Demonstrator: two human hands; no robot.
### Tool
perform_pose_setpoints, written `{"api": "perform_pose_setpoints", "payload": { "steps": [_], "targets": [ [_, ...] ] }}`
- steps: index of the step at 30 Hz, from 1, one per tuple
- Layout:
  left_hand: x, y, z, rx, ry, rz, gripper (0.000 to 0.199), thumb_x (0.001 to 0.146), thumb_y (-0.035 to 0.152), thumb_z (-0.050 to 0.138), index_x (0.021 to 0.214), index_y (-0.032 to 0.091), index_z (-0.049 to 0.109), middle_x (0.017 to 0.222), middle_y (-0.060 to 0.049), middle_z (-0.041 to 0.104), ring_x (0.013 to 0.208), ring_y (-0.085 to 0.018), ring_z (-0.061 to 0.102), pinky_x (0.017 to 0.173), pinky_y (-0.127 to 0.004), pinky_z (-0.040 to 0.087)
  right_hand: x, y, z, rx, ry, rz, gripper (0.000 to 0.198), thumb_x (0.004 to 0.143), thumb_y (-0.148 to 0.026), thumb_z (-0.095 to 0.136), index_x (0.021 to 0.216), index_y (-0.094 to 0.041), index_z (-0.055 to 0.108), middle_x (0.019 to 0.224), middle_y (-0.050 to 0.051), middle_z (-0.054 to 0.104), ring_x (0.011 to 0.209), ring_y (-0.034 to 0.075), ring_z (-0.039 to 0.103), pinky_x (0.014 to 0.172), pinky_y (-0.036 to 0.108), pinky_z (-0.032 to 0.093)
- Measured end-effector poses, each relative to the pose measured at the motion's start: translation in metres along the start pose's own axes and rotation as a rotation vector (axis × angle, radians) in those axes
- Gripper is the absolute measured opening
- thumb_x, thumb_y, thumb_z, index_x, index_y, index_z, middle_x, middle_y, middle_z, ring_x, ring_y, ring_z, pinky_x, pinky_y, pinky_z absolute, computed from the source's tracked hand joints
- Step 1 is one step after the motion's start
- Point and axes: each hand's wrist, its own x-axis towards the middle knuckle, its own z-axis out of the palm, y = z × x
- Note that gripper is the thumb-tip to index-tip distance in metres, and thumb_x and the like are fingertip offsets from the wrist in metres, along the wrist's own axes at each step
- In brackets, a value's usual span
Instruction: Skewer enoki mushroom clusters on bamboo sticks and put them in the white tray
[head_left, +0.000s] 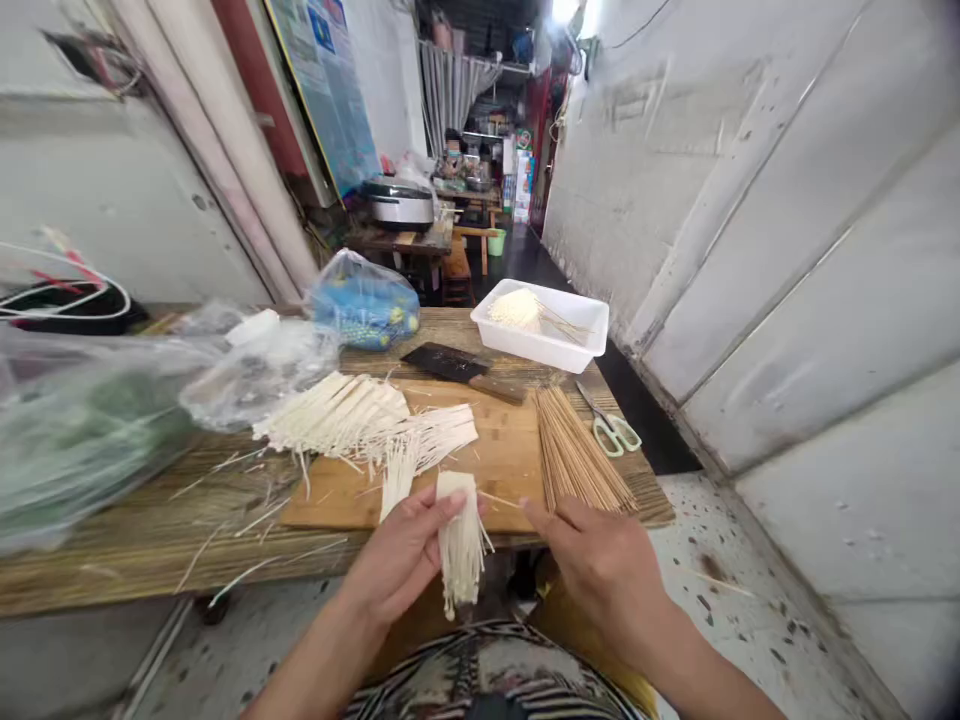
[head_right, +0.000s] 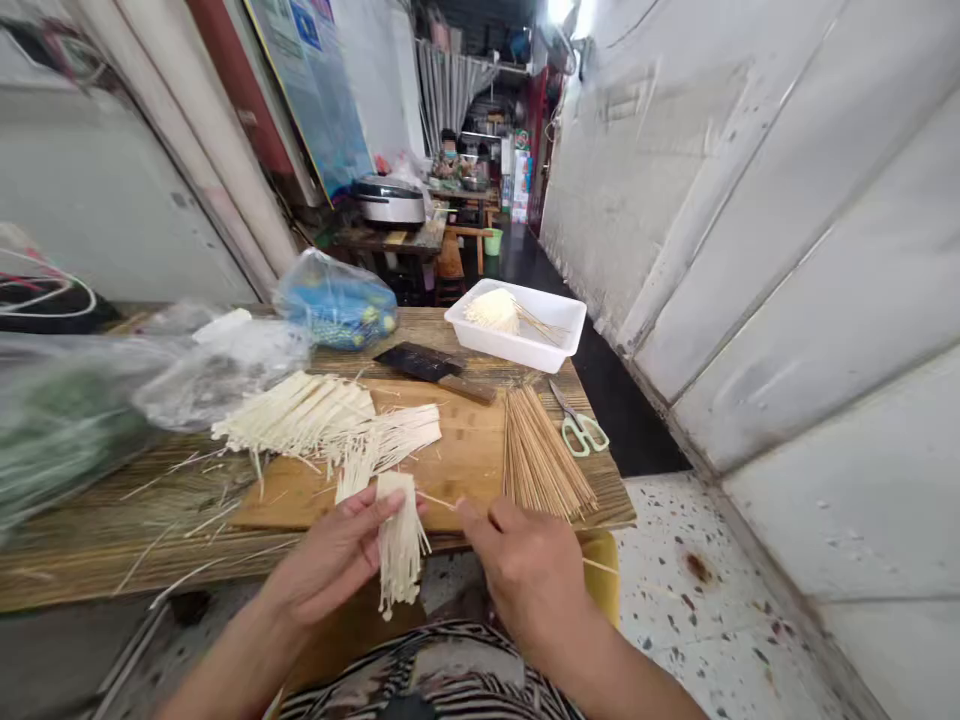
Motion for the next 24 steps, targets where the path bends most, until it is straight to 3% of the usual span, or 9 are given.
{"api": "perform_pose_setpoints", "payload": {
  "steps": [9, 24],
  "targets": [
    [-0.0055, 0.0058, 0.0012, -0.02, -0.013, -0.003, 0.024, 0.067, 0.023, 0.079, 0.084, 0.012, 0.068, 0.076, -0.007, 0.073, 0.061, -0.012, 0.064, 0.057, -0.023, 0.056, 0.0008, -0.0021, -0.0041, -0.005, 0.065, -0.061, 0.033, 0.091, -0.01, 0.036, 0.112, -0.02, 0.06, 0.063, -0.001, 0.053, 0.047, 0.013, 0.038, 0.049, 0.028, 0.02],
    [-0.0044, 0.0061, 0.0043, 0.004, -0.044, -0.015, 0.024, 0.066, 0.026, 0.079, 0.082, 0.013, 0.067, 0.075, -0.006, 0.073, 0.06, -0.011, 0.065, 0.059, -0.021, 0.055, 0.0008, -0.0007, -0.0042, 0.007, 0.013, -0.031, 0.032, 0.088, -0.009, 0.041, 0.11, -0.021, 0.059, 0.065, -0.001, 0.053, 0.048, 0.013, 0.039, 0.049, 0.029, 0.02]
  ]
}}
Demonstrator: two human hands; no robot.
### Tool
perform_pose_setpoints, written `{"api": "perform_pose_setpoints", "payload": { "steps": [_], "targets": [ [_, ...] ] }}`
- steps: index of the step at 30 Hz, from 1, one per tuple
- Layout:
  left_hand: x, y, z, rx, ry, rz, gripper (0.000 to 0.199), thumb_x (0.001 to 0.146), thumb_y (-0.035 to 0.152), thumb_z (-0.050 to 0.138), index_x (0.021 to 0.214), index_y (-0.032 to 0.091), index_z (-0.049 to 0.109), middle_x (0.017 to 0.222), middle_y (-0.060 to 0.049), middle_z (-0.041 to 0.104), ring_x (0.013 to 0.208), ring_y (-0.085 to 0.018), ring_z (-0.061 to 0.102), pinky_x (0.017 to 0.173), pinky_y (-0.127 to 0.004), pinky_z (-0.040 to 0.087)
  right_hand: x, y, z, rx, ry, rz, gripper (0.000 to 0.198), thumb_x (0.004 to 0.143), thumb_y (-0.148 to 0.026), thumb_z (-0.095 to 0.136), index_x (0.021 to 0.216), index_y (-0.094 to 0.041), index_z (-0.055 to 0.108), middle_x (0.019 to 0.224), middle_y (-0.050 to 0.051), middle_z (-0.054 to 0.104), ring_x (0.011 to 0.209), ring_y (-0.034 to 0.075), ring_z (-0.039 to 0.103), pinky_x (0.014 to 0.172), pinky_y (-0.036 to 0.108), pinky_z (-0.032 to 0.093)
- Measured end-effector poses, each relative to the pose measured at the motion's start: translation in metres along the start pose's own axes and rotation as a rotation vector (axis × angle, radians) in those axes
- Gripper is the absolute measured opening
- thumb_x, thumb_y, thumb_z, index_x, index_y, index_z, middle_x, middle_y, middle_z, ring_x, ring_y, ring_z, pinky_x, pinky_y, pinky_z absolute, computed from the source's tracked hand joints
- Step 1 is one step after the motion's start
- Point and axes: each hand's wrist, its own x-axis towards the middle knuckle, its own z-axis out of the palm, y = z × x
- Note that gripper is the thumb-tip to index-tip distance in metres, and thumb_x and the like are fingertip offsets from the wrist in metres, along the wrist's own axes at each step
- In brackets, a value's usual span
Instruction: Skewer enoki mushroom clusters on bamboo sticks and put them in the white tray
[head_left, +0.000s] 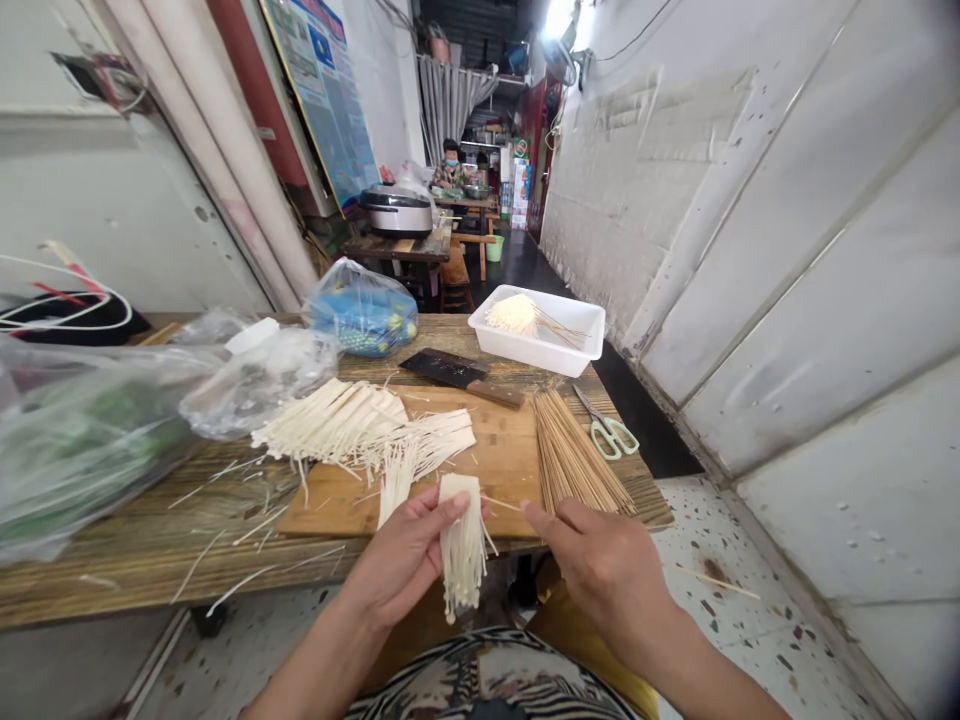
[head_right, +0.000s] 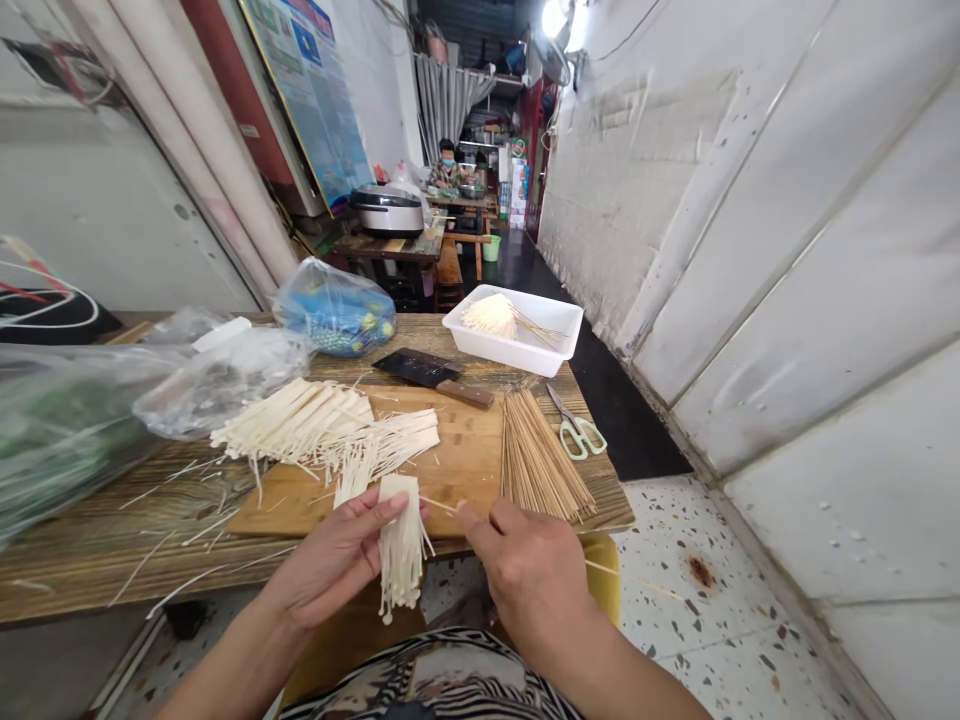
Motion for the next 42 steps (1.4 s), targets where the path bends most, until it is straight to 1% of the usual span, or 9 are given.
{"api": "perform_pose_setpoints", "payload": {
  "steps": [8, 12, 16, 24, 28, 32, 36, 39, 42],
  "targets": [
    [0.0, 0.002, 0.004, 0.039, 0.001, 0.007, 0.025, 0.064, 0.027, 0.08, 0.08, 0.012, 0.068, 0.075, -0.007, 0.074, 0.06, -0.012, 0.064, 0.057, -0.022, 0.054, -0.002, 0.002, 0.002, -0.005, -0.019, -0.001, 0.033, 0.087, -0.009, 0.039, 0.11, -0.022, 0.059, 0.065, -0.001, 0.053, 0.046, 0.014, 0.038, 0.049, 0.03, 0.019],
    [-0.001, 0.002, 0.003, 0.054, 0.001, -0.009, 0.026, 0.063, 0.027, 0.081, 0.08, 0.012, 0.069, 0.074, -0.007, 0.074, 0.059, -0.012, 0.063, 0.06, -0.022, 0.053, -0.001, 0.005, 0.002, 0.027, -0.033, -0.008, 0.032, 0.089, -0.01, 0.04, 0.112, -0.023, 0.059, 0.065, -0.002, 0.054, 0.048, 0.013, 0.041, 0.049, 0.028, 0.02],
    [-0.001, 0.001, 0.0, 0.085, -0.016, -0.02, 0.025, 0.065, 0.028, 0.08, 0.081, 0.011, 0.071, 0.074, -0.007, 0.073, 0.062, -0.012, 0.063, 0.062, -0.022, 0.052, 0.0, 0.007, 0.001, 0.073, -0.027, -0.005, 0.031, 0.091, -0.011, 0.039, 0.109, -0.025, 0.061, 0.064, -0.003, 0.054, 0.047, 0.012, 0.04, 0.048, 0.027, 0.02],
    [-0.005, 0.003, 0.005, 0.135, -0.026, 0.002, 0.024, 0.064, 0.029, 0.08, 0.078, 0.011, 0.073, 0.069, -0.006, 0.072, 0.057, -0.012, 0.061, 0.06, -0.022, 0.05, 0.002, 0.006, 0.0, 0.092, -0.037, -0.014, 0.032, 0.091, -0.011, 0.038, 0.108, -0.021, 0.063, 0.064, -0.002, 0.056, 0.047, 0.01, 0.041, 0.047, 0.027, 0.02],
    [-0.006, 0.003, 0.006, 0.136, -0.044, -0.007, 0.024, 0.064, 0.029, 0.08, 0.079, 0.012, 0.073, 0.072, -0.006, 0.073, 0.06, -0.013, 0.062, 0.061, -0.023, 0.05, 0.005, 0.006, 0.0, 0.187, -0.028, -0.013, 0.031, 0.095, -0.016, 0.036, 0.104, -0.022, 0.066, 0.061, -0.002, 0.054, 0.047, 0.01, 0.041, 0.046, 0.026, 0.021],
    [-0.006, 0.003, 0.006, 0.143, -0.046, -0.006, 0.024, 0.063, 0.028, 0.08, 0.079, 0.012, 0.074, 0.071, -0.006, 0.073, 0.06, -0.013, 0.062, 0.061, -0.022, 0.05, 0.007, 0.008, 0.004, 0.268, -0.017, -0.009, 0.032, 0.097, -0.019, 0.036, 0.105, -0.022, 0.066, 0.063, -0.002, 0.055, 0.05, 0.01, 0.044, 0.047, 0.024, 0.023],
    [-0.007, 0.003, 0.008, 0.153, -0.059, -0.006, 0.026, 0.063, 0.029, 0.08, 0.084, 0.013, 0.075, 0.072, -0.006, 0.073, 0.061, -0.014, 0.063, 0.063, -0.024, 0.05, 0.008, 0.012, 0.009, 0.386, -0.071, -0.001, 0.03, 0.096, -0.019, 0.038, 0.105, -0.021, 0.067, 0.063, -0.001, 0.054, 0.054, 0.01, 0.046, 0.05, 0.022, 0.027],
    [-0.007, 0.003, 0.011, 0.153, -0.057, -0.002, 0.028, 0.063, 0.03, 0.08, 0.086, 0.014, 0.075, 0.073, -0.006, 0.073, 0.061, -0.014, 0.062, 0.064, -0.025, 0.05, 0.009, 0.015, 0.011, 0.513, -0.085, 0.035, 0.029, 0.096, -0.021, 0.04, 0.1, -0.021, 0.069, 0.063, -0.001, 0.054, 0.056, 0.01, 0.048, 0.052, 0.021, 0.03],
    [-0.01, 0.003, 0.017, 0.143, -0.018, 0.044, 0.033, 0.061, 0.031, 0.081, 0.09, 0.015, 0.075, 0.077, -0.006, 0.074, 0.064, -0.014, 0.063, 0.067, -0.025, 0.05, 0.009, 0.017, 0.01, 0.652, -0.065, 0.089, 0.027, 0.095, -0.019, 0.043, 0.102, -0.02, 0.069, 0.066, 0.0, 0.056, 0.059, 0.01, 0.051, 0.055, 0.02, 0.034]
  ]
}}
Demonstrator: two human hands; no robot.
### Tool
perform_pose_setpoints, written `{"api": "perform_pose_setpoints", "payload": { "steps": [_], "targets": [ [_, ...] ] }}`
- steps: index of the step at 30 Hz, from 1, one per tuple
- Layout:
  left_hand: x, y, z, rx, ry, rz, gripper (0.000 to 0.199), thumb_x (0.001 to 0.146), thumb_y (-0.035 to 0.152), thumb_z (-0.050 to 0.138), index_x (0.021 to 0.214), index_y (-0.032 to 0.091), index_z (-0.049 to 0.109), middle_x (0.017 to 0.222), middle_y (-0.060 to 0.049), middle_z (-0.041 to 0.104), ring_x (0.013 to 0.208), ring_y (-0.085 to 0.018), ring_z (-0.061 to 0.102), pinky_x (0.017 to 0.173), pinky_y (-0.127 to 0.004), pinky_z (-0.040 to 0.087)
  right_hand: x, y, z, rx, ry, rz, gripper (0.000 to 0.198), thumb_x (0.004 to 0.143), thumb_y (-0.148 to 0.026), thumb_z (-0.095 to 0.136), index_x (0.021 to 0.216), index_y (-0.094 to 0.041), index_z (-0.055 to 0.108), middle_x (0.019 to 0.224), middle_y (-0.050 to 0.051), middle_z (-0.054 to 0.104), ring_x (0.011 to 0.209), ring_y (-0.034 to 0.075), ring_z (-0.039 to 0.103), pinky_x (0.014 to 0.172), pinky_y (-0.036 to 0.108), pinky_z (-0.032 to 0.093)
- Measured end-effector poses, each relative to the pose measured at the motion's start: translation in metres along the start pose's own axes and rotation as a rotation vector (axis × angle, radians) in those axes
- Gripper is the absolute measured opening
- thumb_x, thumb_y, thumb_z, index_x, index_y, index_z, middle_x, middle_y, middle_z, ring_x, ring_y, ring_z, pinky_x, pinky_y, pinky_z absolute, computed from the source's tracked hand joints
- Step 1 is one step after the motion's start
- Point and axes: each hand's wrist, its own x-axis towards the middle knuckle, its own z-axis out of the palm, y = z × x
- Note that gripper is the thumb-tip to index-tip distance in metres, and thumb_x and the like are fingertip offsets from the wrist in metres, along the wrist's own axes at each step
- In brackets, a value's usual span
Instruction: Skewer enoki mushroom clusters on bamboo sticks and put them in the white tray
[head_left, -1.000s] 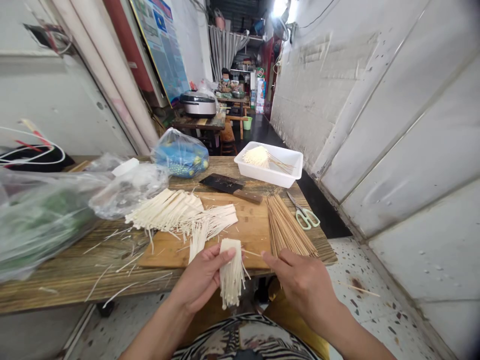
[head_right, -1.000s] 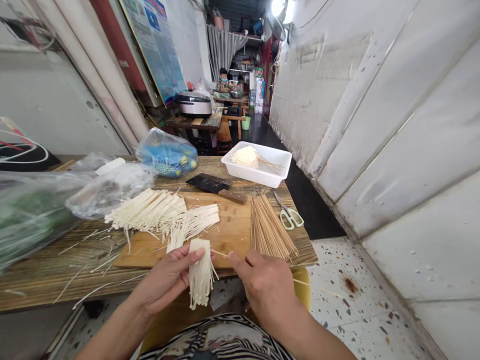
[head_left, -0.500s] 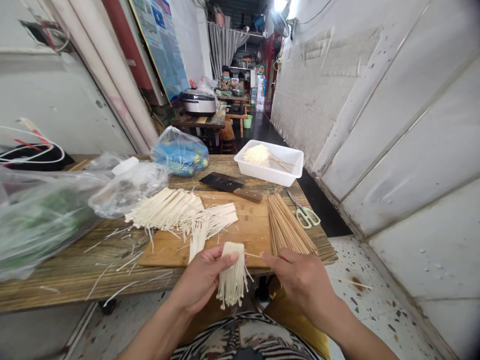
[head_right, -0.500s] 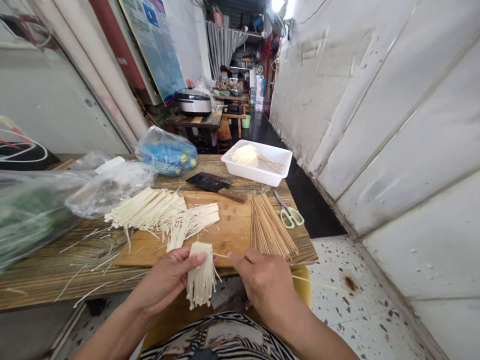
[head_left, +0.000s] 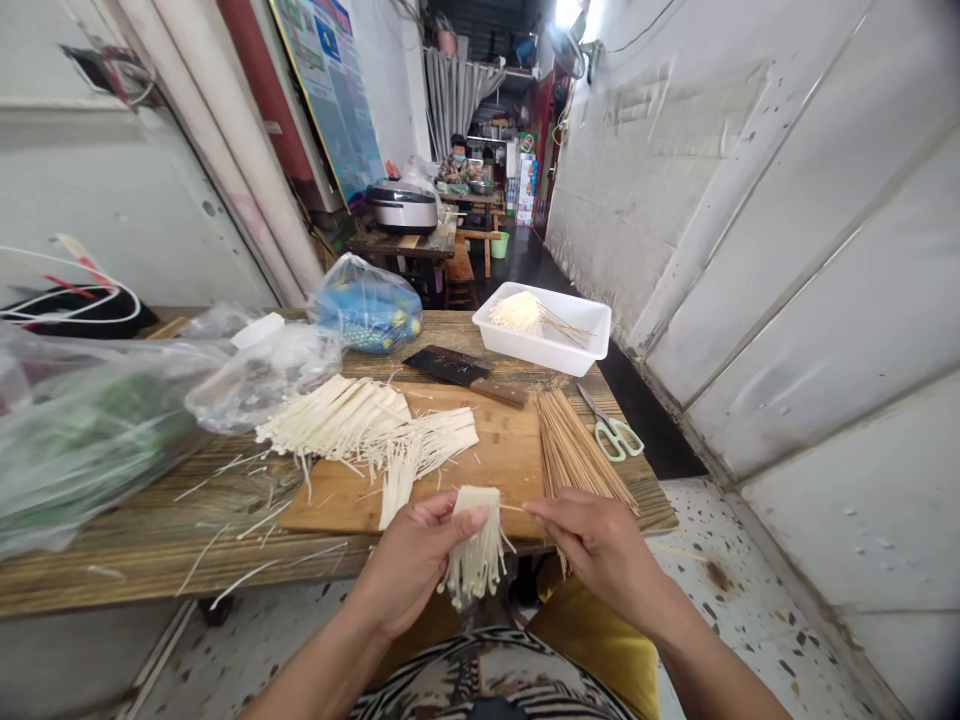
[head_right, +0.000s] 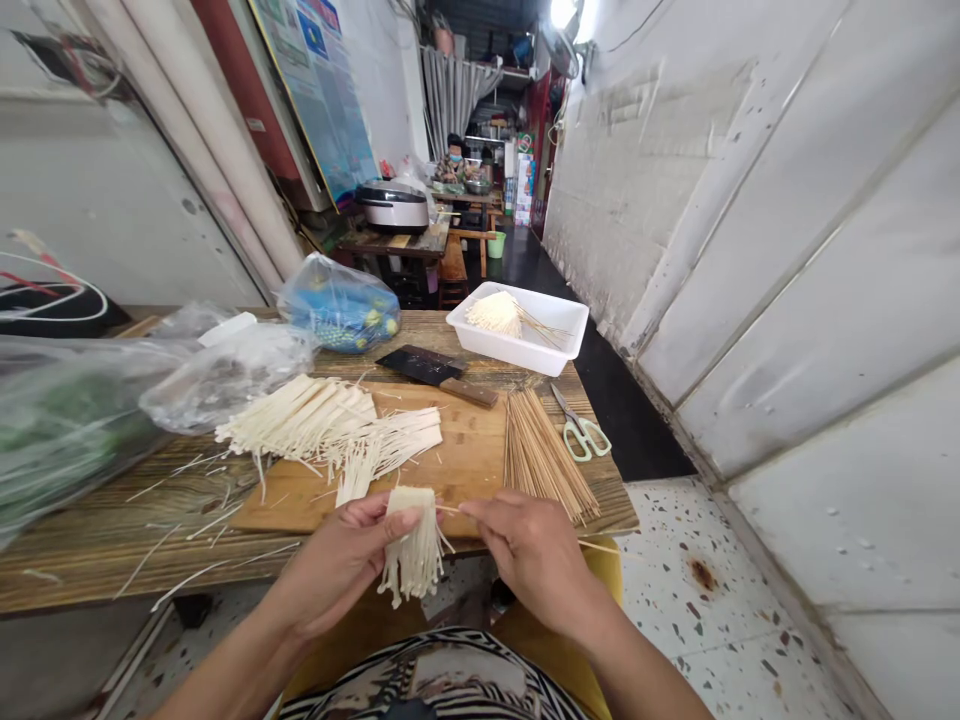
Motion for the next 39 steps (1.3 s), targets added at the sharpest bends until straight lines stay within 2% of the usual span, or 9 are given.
{"api": "perform_pose_setpoints", "payload": {
  "steps": [4, 9, 12, 16, 20, 25, 28, 34, 39],
  "targets": [
    [-0.005, 0.001, 0.007, 0.048, 0.045, 0.08, 0.037, 0.062, 0.033, 0.081, 0.095, 0.018, 0.075, 0.083, -0.005, 0.074, 0.069, -0.015, 0.063, 0.067, -0.023, 0.049, -0.002, 0.0, -0.005, 0.114, 0.05, 0.041, 0.026, 0.093, -0.018, 0.046, 0.103, -0.021, 0.069, 0.066, 0.0, 0.056, 0.06, 0.01, 0.052, 0.056, 0.02, 0.037],
    [-0.014, 0.005, 0.017, 0.191, 0.067, 0.228, 0.024, 0.069, 0.034, 0.074, 0.089, 0.021, 0.077, 0.077, -0.004, 0.075, 0.067, -0.016, 0.063, 0.06, -0.021, 0.048, -0.005, 0.0, -0.015, 0.136, 0.11, 0.009, 0.021, 0.09, -0.02, 0.051, 0.093, -0.019, 0.071, 0.06, -0.001, 0.055, 0.054, 0.01, 0.051, 0.051, 0.02, 0.039],
    [-0.019, 0.009, 0.026, 0.279, 0.063, 0.368, 0.016, 0.069, 0.029, 0.073, 0.082, 0.023, 0.079, 0.073, -0.003, 0.075, 0.062, -0.016, 0.063, 0.056, -0.021, 0.047, -0.006, 0.002, -0.022, 0.169, 0.088, 0.024, 0.017, 0.088, -0.021, 0.055, 0.087, -0.019, 0.071, 0.061, 0.0, 0.059, 0.054, 0.011, 0.054, 0.051, 0.02, 0.041],
    [-0.024, 0.011, 0.032, 0.339, 0.07, 0.475, 0.014, 0.066, 0.023, 0.074, 0.078, 0.027, 0.079, 0.077, -0.002, 0.076, 0.069, -0.02, 0.068, 0.067, -0.025, 0.052, -0.005, 0.004, -0.028, 0.195, 0.012, 0.001, 0.018, 0.088, -0.022, 0.056, 0.088, -0.02, 0.073, 0.06, 0.0, 0.059, 0.054, 0.011, 0.054, 0.051, 0.021, 0.041],
    [-0.028, 0.007, 0.031, 0.342, -0.003, 0.511, 0.02, 0.064, 0.016, 0.073, 0.079, 0.029, 0.078, 0.082, -0.003, 0.076, 0.072, -0.023, 0.07, 0.072, -0.029, 0.054, -0.004, 0.004, -0.032, 0.243, -0.032, -0.05, 0.018, 0.087, -0.021, 0.057, 0.09, -0.021, 0.074, 0.058, -0.001, 0.055, 0.053, 0.01, 0.051, 0.049, 0.02, 0.039],
    [-0.03, 0.004, 0.031, 0.287, -0.115, 0.526, 0.024, 0.068, 0.013, 0.07, 0.084, 0.029, 0.077, 0.083, -0.002, 0.076, 0.071, -0.022, 0.069, 0.07, -0.029, 0.053, -0.004, 0.0, -0.036, 0.246, -0.071, -0.104, 0.02, 0.089, -0.022, 0.055, 0.095, -0.021, 0.074, 0.058, 0.0, 0.054, 0.052, 0.01, 0.05, 0.048, 0.021, 0.038],
    [-0.03, 0.004, 0.031, 0.247, -0.112, 0.498, 0.023, 0.066, 0.013, 0.072, 0.082, 0.029, 0.078, 0.079, -0.002, 0.076, 0.067, -0.021, 0.068, 0.067, -0.028, 0.052, -0.004, -0.001, -0.037, 0.238, -0.08, -0.111, 0.02, 0.089, -0.021, 0.055, 0.097, -0.021, 0.073, 0.059, 0.0, 0.055, 0.052, 0.01, 0.051, 0.048, 0.021, 0.039],
    [-0.028, 0.001, 0.029, 0.398, -0.108, 0.562, 0.021, 0.071, 0.017, 0.069, 0.084, 0.031, 0.077, 0.08, -0.001, 0.076, 0.068, -0.021, 0.069, 0.068, -0.03, 0.053, -0.002, -0.002, -0.036, 0.257, -0.085, -0.115, 0.02, 0.089, -0.023, 0.055, 0.095, -0.021, 0.073, 0.061, 0.001, 0.058, 0.053, 0.011, 0.053, 0.049, 0.021, 0.041],
    [-0.025, -0.003, 0.028, 0.404, -0.103, 0.573, 0.018, 0.071, 0.019, 0.07, 0.084, 0.028, 0.077, 0.08, -0.004, 0.076, 0.067, -0.02, 0.069, 0.066, -0.028, 0.053, 0.0, -0.003, -0.032, 0.294, -0.083, -0.118, 0.018, 0.088, -0.021, 0.056, 0.092, -0.02, 0.073, 0.061, 0.001, 0.057, 0.054, 0.01, 0.052, 0.05, 0.02, 0.041]
  ]
}}
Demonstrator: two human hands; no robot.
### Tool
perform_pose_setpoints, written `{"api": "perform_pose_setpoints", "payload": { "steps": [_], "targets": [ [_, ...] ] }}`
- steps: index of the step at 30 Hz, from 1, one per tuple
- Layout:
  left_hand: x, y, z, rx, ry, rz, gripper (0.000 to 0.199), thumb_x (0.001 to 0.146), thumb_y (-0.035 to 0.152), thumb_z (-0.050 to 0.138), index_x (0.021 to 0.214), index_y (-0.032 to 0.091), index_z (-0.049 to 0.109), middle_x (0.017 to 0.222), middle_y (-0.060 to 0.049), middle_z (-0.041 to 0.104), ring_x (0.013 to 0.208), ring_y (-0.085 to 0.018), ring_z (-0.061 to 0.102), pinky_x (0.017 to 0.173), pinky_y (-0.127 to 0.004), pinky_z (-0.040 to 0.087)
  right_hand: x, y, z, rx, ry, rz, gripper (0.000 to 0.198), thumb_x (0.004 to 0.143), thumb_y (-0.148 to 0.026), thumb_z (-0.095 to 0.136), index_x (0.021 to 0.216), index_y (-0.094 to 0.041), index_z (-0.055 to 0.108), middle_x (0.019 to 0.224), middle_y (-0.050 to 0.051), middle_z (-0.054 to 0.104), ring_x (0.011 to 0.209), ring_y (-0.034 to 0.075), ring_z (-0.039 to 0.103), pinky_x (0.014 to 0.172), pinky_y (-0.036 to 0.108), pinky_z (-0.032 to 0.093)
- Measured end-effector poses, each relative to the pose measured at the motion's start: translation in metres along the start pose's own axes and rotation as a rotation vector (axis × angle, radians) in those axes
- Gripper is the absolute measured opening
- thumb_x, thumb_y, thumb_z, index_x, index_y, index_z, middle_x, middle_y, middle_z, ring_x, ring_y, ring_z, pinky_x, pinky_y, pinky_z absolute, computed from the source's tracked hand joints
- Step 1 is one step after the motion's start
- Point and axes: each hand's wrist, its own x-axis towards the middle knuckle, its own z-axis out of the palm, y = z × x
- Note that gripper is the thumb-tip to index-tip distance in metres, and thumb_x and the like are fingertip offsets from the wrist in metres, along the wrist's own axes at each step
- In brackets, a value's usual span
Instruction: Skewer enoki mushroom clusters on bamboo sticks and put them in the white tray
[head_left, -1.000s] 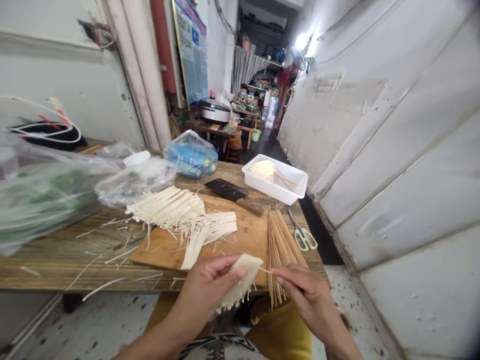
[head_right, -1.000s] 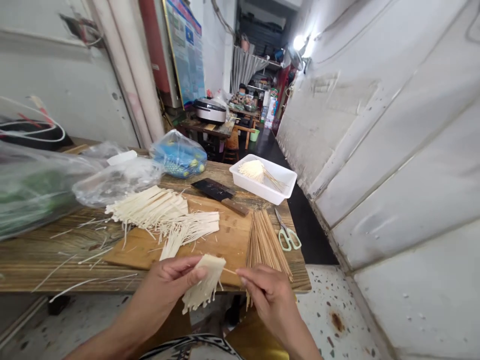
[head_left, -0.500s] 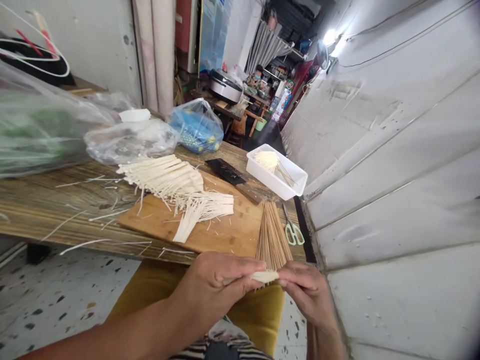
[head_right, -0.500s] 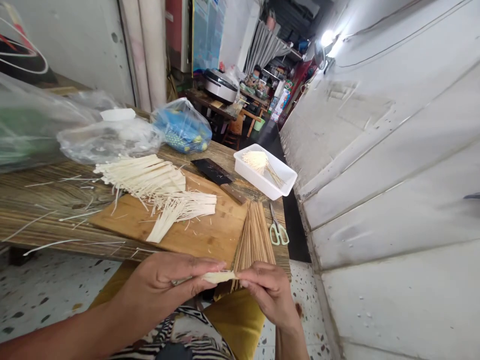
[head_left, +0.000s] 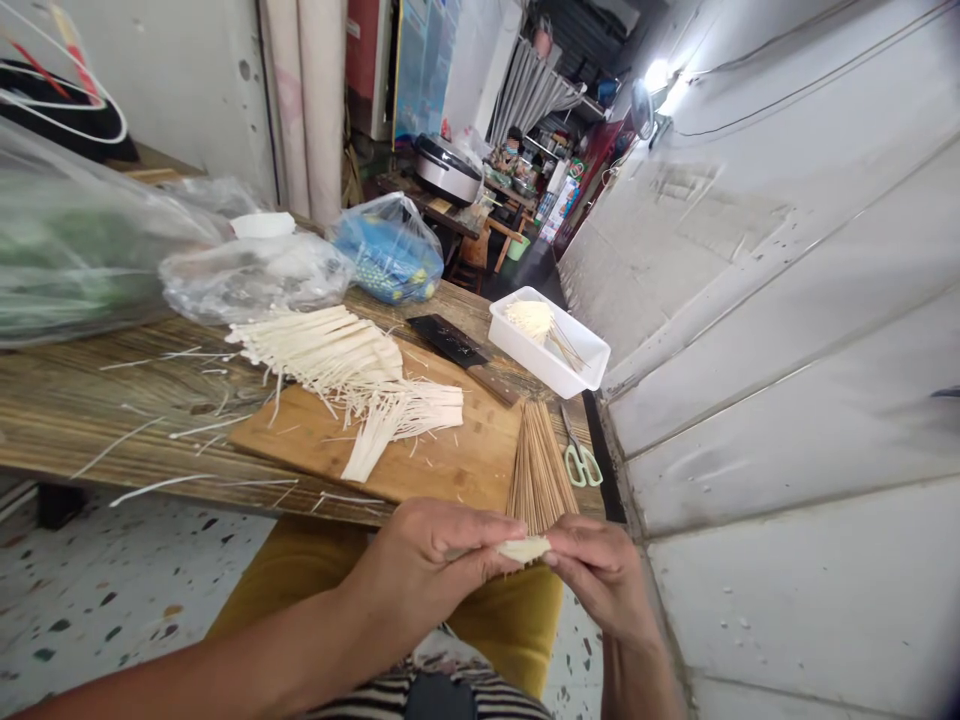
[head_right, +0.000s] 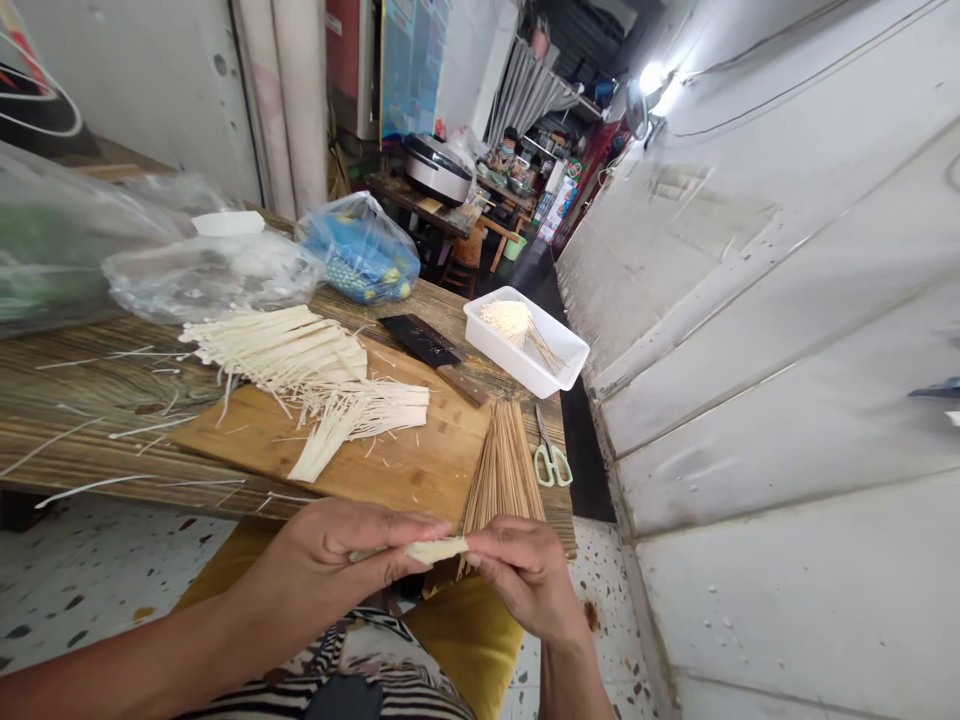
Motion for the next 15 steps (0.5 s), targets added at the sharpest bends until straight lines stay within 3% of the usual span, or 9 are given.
{"api": "perform_pose_setpoints", "payload": {
  "steps": [8, 15],
  "targets": [
    [0.001, 0.008, 0.002, 0.025, 0.062, -0.014, 0.018, 0.068, 0.02, 0.071, 0.082, 0.03, 0.077, 0.083, -0.002, 0.076, 0.071, -0.023, 0.071, 0.07, -0.03, 0.055, 0.0, -0.002, 0.003, -0.019, 0.017, 0.026, 0.02, 0.088, -0.016, 0.054, 0.091, -0.02, 0.073, 0.059, -0.001, 0.049, 0.053, 0.01, 0.047, 0.049, 0.02, 0.037],
    [0.001, 0.01, -0.002, 0.033, 0.056, -0.098, 0.013, 0.072, 0.027, 0.068, 0.08, 0.026, 0.078, 0.077, -0.002, 0.076, 0.065, -0.017, 0.067, 0.062, -0.024, 0.052, -0.008, -0.008, 0.009, -0.107, 0.049, 0.021, 0.033, 0.088, -0.008, 0.049, 0.11, -0.026, 0.066, 0.064, -0.002, 0.047, 0.057, 0.01, 0.047, 0.051, 0.02, 0.035]
  ]
}}
